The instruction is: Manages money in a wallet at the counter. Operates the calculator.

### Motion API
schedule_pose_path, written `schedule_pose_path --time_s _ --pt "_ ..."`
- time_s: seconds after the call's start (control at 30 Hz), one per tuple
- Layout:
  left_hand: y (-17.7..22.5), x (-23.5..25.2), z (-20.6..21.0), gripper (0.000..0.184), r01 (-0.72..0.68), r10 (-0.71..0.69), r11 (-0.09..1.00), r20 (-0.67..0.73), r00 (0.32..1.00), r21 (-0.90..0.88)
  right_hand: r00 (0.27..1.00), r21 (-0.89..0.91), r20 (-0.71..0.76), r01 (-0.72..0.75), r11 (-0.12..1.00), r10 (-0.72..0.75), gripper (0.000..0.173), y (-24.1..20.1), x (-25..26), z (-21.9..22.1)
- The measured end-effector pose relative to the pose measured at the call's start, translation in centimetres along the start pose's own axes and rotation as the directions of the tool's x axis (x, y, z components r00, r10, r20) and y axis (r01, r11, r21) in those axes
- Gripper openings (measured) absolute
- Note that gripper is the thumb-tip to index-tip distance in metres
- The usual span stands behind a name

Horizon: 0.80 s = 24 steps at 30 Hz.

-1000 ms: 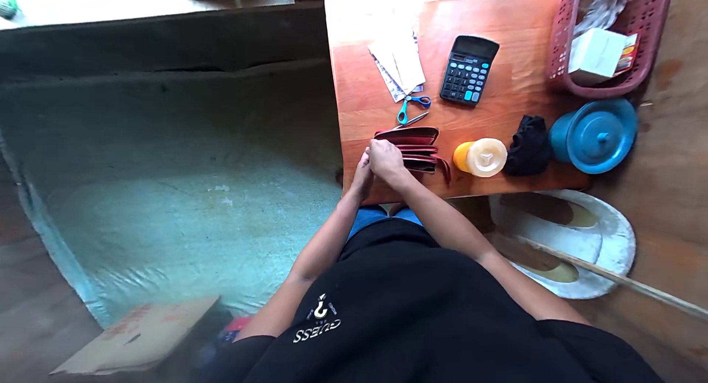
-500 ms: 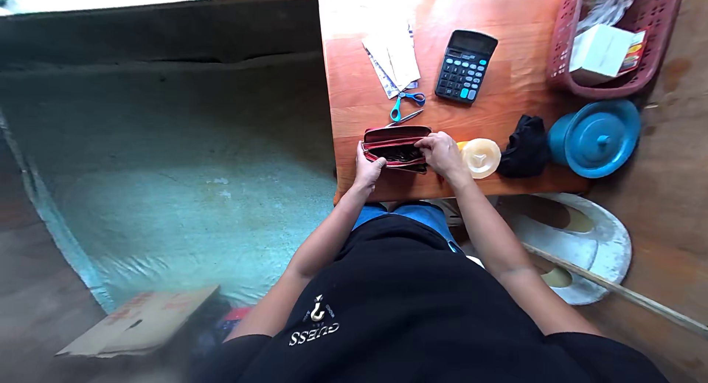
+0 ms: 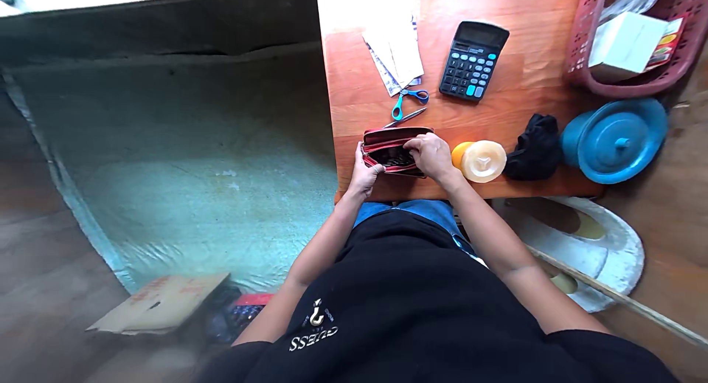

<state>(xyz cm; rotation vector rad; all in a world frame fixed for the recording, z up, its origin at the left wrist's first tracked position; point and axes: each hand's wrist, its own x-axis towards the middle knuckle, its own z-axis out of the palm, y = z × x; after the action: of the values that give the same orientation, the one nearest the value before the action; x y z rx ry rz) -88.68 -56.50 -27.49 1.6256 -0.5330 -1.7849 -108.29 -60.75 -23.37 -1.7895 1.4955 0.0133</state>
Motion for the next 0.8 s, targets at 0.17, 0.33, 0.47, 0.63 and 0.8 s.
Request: schedule_pose_path --time_s 0.17,0.33,0.47,0.63,0.8 --pt "-0.2 -0.1 -0.1 0.113 -0.003 0.004 1.0 0.023 1.0 -0.031 0.989 -0.037 0.112 0.1 0.994 -0.095 0.021 -0.6 0.2 0.3" --pt "-0.6 -0.2 -0.3 0.114 -0.016 0.018 0.999 0.036 0.999 -0.05 0.94 -0.095 0.284 0.225 0.97 -0.19 0.021 -2.0 1.3 1.9" --pt "-0.4 -0.3 -0.3 0.113 -0.016 0.02 0.997 0.049 0.999 -0.079 0.904 -0.212 0.372 0.305 0.928 -0.212 0.022 -3.0 2.5 2.2" --pt "0.1 -0.2 -0.2 0.114 0.002 0.004 0.997 0.062 0.998 -0.082 0.878 -0.203 0.365 0.401 0.894 -0.311 0.022 -1.7 2.9 1.9" --pt "0.3 -0.1 -0.4 0.114 0.009 -0.006 0.997 0.049 0.999 -0.074 0.953 0.124 0.001 0.299 0.946 -0.301 0.021 0.5 1.9 1.4"
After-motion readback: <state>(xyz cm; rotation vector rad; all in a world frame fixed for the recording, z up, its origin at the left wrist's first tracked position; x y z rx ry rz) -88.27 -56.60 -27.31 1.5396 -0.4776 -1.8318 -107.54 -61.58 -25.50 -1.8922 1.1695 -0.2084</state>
